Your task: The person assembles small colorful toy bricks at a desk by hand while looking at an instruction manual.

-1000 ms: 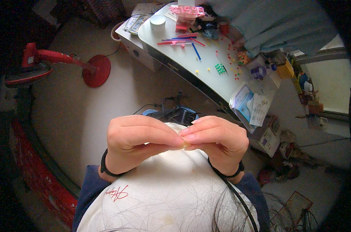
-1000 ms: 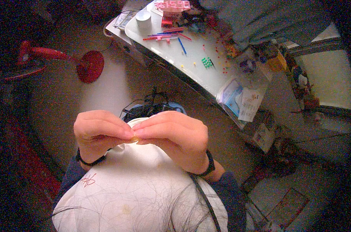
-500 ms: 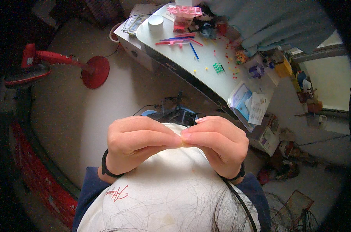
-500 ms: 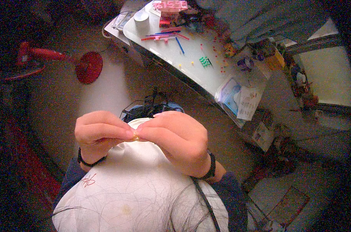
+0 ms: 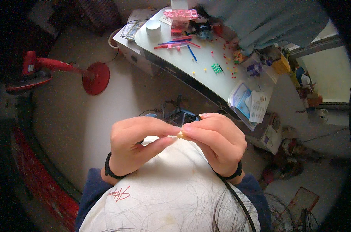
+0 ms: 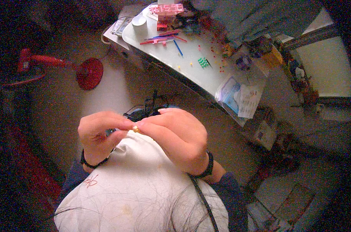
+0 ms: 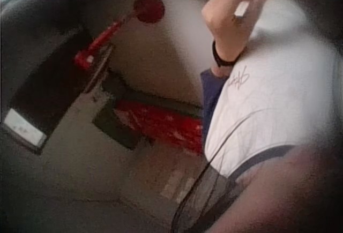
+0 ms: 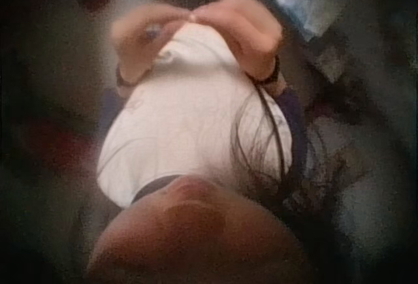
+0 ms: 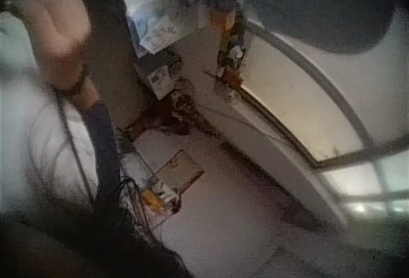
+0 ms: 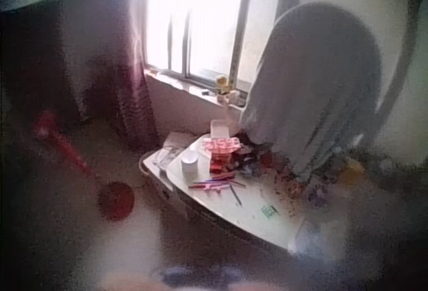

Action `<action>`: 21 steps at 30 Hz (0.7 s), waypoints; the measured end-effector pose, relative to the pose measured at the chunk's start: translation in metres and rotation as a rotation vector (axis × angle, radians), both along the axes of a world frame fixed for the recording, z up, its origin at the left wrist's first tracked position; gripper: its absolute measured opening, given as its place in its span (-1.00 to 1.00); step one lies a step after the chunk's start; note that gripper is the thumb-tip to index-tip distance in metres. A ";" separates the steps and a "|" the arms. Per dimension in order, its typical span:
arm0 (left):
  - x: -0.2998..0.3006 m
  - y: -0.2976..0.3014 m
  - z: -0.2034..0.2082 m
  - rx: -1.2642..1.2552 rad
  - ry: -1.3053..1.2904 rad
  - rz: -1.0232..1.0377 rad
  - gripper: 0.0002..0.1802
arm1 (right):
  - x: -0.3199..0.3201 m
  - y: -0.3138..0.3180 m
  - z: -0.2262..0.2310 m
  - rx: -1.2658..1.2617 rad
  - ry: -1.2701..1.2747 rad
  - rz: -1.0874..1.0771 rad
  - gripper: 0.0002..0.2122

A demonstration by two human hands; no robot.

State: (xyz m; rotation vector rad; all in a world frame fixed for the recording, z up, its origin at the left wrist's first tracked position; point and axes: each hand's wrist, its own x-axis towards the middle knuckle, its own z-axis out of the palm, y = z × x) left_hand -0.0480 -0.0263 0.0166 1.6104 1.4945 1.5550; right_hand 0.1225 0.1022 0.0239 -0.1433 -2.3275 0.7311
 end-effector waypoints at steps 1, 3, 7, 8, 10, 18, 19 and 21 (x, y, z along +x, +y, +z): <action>0.001 -0.001 -0.003 -0.012 -0.002 0.009 -0.78 | -0.001 -0.001 -0.001 0.000 -0.004 -0.015 -0.84; 0.004 -0.002 -0.011 -0.022 -0.055 0.059 -0.77 | -0.003 -0.001 -0.004 -0.001 -0.006 -0.028 -0.84; 0.010 -0.005 -0.007 -0.069 -0.075 0.106 -0.76 | -0.004 -0.002 -0.009 0.004 -0.041 -0.036 -0.84; 0.011 -0.006 -0.003 -0.083 -0.066 0.106 -0.76 | -0.004 -0.002 -0.010 0.011 -0.048 -0.040 -0.84; 0.012 -0.005 0.003 -0.129 0.011 0.110 -0.78 | -0.003 -0.002 -0.012 0.033 -0.061 -0.054 -0.84; 0.008 -0.002 -0.015 -0.227 -0.020 0.155 -0.73 | -0.007 -0.009 -0.016 0.101 -0.053 -0.081 -0.79; 0.008 0.000 -0.018 -0.254 -0.027 0.158 -0.73 | -0.008 -0.010 -0.019 0.130 -0.023 -0.108 -0.77; 0.007 0.000 -0.022 -0.268 -0.014 0.155 -0.74 | -0.010 -0.012 -0.022 0.162 0.010 -0.139 -0.75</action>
